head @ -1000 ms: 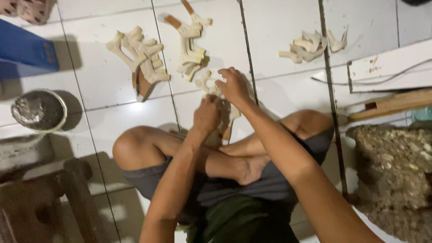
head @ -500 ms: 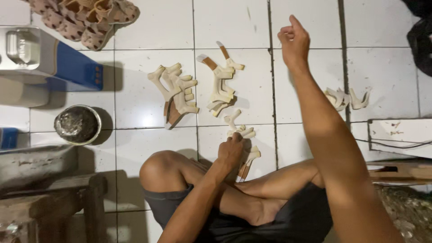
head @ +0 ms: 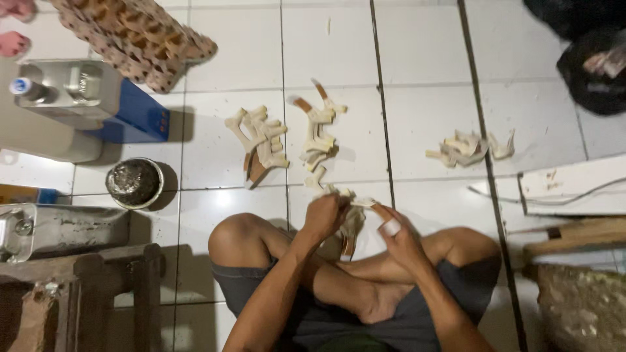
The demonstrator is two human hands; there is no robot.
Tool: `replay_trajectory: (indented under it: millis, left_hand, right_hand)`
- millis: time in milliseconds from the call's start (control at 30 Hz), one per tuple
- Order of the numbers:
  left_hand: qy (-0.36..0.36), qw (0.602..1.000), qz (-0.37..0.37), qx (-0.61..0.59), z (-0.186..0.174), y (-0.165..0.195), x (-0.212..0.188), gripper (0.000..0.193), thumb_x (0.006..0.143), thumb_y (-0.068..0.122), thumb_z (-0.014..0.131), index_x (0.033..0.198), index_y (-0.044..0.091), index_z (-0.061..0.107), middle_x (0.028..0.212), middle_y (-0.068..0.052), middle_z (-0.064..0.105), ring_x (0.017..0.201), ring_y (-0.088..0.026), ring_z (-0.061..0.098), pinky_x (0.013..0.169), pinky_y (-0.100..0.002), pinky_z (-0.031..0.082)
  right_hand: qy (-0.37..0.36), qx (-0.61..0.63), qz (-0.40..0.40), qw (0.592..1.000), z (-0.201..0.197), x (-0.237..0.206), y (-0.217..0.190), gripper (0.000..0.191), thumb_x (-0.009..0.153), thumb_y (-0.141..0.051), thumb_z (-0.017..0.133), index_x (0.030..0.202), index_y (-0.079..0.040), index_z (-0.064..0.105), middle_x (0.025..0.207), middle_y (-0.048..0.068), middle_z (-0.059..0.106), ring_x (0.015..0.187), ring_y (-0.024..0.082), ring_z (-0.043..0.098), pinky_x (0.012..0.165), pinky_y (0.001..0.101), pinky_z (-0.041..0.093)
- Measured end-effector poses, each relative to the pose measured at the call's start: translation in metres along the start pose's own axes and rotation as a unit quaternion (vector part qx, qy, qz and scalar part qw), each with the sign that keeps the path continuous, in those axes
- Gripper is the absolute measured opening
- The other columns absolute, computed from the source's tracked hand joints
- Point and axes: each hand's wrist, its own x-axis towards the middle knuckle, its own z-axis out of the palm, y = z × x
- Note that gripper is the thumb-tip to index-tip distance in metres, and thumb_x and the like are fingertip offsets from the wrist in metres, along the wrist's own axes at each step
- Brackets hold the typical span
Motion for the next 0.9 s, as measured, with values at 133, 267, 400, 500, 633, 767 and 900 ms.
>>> replay_trajectory:
  millis: [133, 267, 400, 500, 633, 767, 900]
  left_hand:
    - [0.044, 0.996, 0.059, -0.047, -0.009, 0.011, -0.01, 0.02, 0.091, 0.021, 0.068, 0.107, 0.012, 0.076, 0.094, -0.014, 0.072, 0.084, -0.037, 0.068, 0.072, -0.046, 0.054]
    - [0.042, 0.991, 0.096, -0.077, -0.01, 0.005, -0.013, 0.019, 0.091, 0.02, 0.071, 0.106, 0.01, 0.076, 0.101, -0.015, 0.071, 0.092, -0.036, 0.068, 0.076, -0.045, 0.055]
    - [0.01, 0.997, 0.071, -0.042, 0.0, -0.003, -0.013, 0.026, 0.09, 0.021, 0.072, 0.114, 0.011, 0.074, 0.11, -0.016, 0.068, 0.104, -0.035, 0.065, 0.084, -0.044, 0.055]
    - [-0.017, 0.998, 0.042, -0.052, 0.011, -0.007, -0.006, 0.053, 0.084, 0.023, 0.077, 0.132, 0.01, 0.06, 0.123, -0.017, 0.063, 0.113, -0.037, 0.061, 0.091, -0.045, 0.053]
    - [-0.108, 0.994, -0.014, -0.026, 0.02, -0.009, -0.004, 0.088, 0.069, 0.022, 0.086, 0.144, 0.005, 0.043, 0.13, -0.02, 0.056, 0.123, -0.039, 0.054, 0.093, -0.048, 0.051]
    - [-0.13, 0.991, 0.009, 0.015, 0.013, 0.0, -0.007, 0.058, 0.066, 0.023, 0.083, 0.118, 0.008, 0.064, 0.127, -0.015, 0.061, 0.127, -0.037, 0.054, 0.093, -0.05, 0.051]
    - [-0.13, 0.984, -0.01, -0.118, -0.003, 0.031, -0.004, 0.045, 0.094, 0.032, 0.071, 0.13, 0.005, 0.066, 0.131, -0.016, 0.067, 0.122, -0.031, 0.063, 0.101, -0.045, 0.052]
  right_hand:
    - [0.1, 0.154, -0.13, 0.974, 0.013, 0.011, -0.021, 0.077, 0.091, -0.017, 0.071, 0.155, -0.005, 0.03, 0.136, 0.012, 0.059, 0.084, 0.008, 0.064, 0.067, 0.0246, 0.054]
    - [0.096, 0.248, -0.013, 0.964, 0.021, 0.038, -0.028, 0.073, 0.094, -0.016, 0.072, 0.159, -0.003, 0.041, 0.097, 0.005, 0.056, 0.072, 0.009, 0.052, 0.061, 0.0252, 0.044]
    - [0.075, 0.352, -0.04, 0.932, 0.018, 0.058, -0.025, 0.049, 0.093, -0.008, 0.075, 0.135, 0.008, 0.054, 0.097, -0.003, 0.059, 0.073, 0.006, 0.054, 0.062, 0.0218, 0.045]
    - [0.093, 0.389, -0.047, 0.915, 0.013, 0.053, -0.027, 0.022, 0.096, -0.004, 0.075, 0.112, 0.008, 0.068, 0.085, 0.006, 0.065, 0.07, 0.01, 0.056, 0.061, 0.0229, 0.044]
    - [0.216, 0.422, -0.084, 0.877, -0.018, 0.032, -0.046, 0.006, 0.1, -0.002, 0.067, 0.102, 0.003, 0.07, 0.092, 0.01, 0.072, 0.068, 0.013, 0.061, 0.061, 0.0266, 0.05]
    - [0.295, 0.527, -0.145, 0.784, -0.068, 0.018, -0.072, 0.015, 0.11, -0.011, 0.063, 0.102, 0.002, 0.066, 0.102, 0.015, 0.073, 0.072, 0.018, 0.064, 0.068, 0.0317, 0.054]
    - [0.214, 0.641, -0.133, 0.725, -0.081, 0.016, -0.083, 0.024, 0.108, -0.017, 0.063, 0.129, -0.006, 0.06, 0.115, 0.014, 0.07, 0.078, 0.017, 0.063, 0.073, 0.0304, 0.052]
